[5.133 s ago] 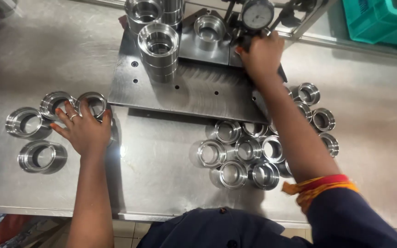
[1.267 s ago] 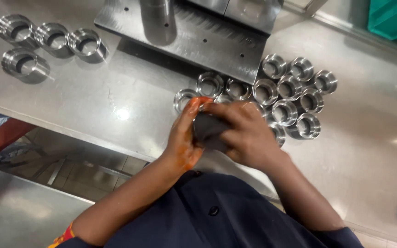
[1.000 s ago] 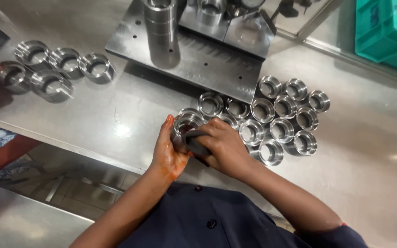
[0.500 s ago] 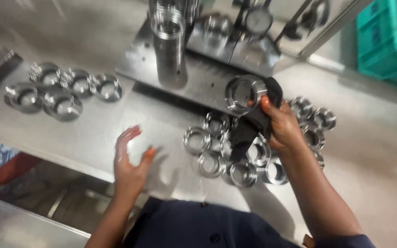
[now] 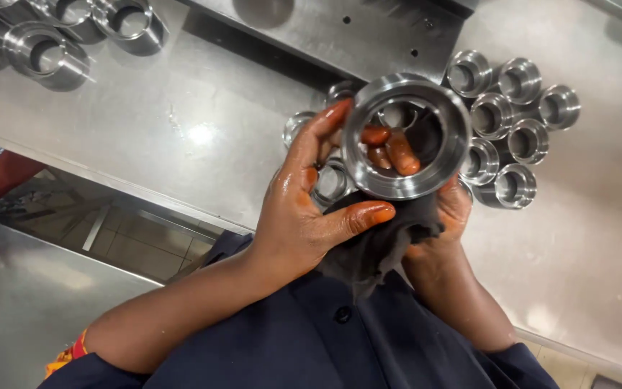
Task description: The recorder wipes machined metal rings with a cloth and checks their dimensions using a dial indicator gauge on a fabrication floor.
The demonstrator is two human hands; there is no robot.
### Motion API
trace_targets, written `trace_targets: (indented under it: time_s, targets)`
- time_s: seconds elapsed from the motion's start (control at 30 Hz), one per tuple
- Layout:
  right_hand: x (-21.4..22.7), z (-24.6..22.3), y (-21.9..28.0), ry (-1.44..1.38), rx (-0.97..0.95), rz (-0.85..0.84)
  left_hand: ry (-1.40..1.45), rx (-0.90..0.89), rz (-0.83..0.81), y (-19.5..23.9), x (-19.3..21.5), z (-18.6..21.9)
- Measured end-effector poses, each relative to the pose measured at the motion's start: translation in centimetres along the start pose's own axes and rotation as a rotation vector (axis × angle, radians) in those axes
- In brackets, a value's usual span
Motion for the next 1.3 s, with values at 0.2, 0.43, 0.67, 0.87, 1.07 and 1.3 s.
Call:
trace_targets:
  time_s: [0.2, 0.43, 0.67, 0.87, 1.07, 1.3]
  targets:
    - [1.6, 0.4, 0.9, -0.029, -0.002, 0.042, -0.065, -0.026, 0.027, 0.3, 0.0, 0.3]
    - [1.8, -4.8, -2.4, 0.297, 0.082, 0.178, -0.300, -0.023, -0.027, -0.4, 5.1, -2.0]
    - [2.9, -13.7, -13.7, 2.198, 0.438, -0.059, -1.295, -0.107, 0.331, 3.1, 18.0, -6.7]
    - [8.4, -13.2, -19.7, 2.674, 0.646, -0.169, -1.440, -0.026, 0.336, 5.8, 18.4, -9.9]
    - [12.2, -10.6, -25.9, 2.816, 0.611, 0.352, -1.399, -0.010, 0.356, 6.1, 18.4, -9.7]
    - [11.1, -12.8, -25.0, 2.813, 0.211, 0.386, -1.369, 0.032, 0.393, 6.7, 19.1, -10.6]
Point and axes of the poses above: each hand's wrist, its own y-axis away from the middle knuckle, its own x-axis out of the back of the hand, z = x × y, the point moved 8 cm from there along -y, towards the middle knuckle, and after that the axes turned 2 degrees about y, right-handed, at the moved point
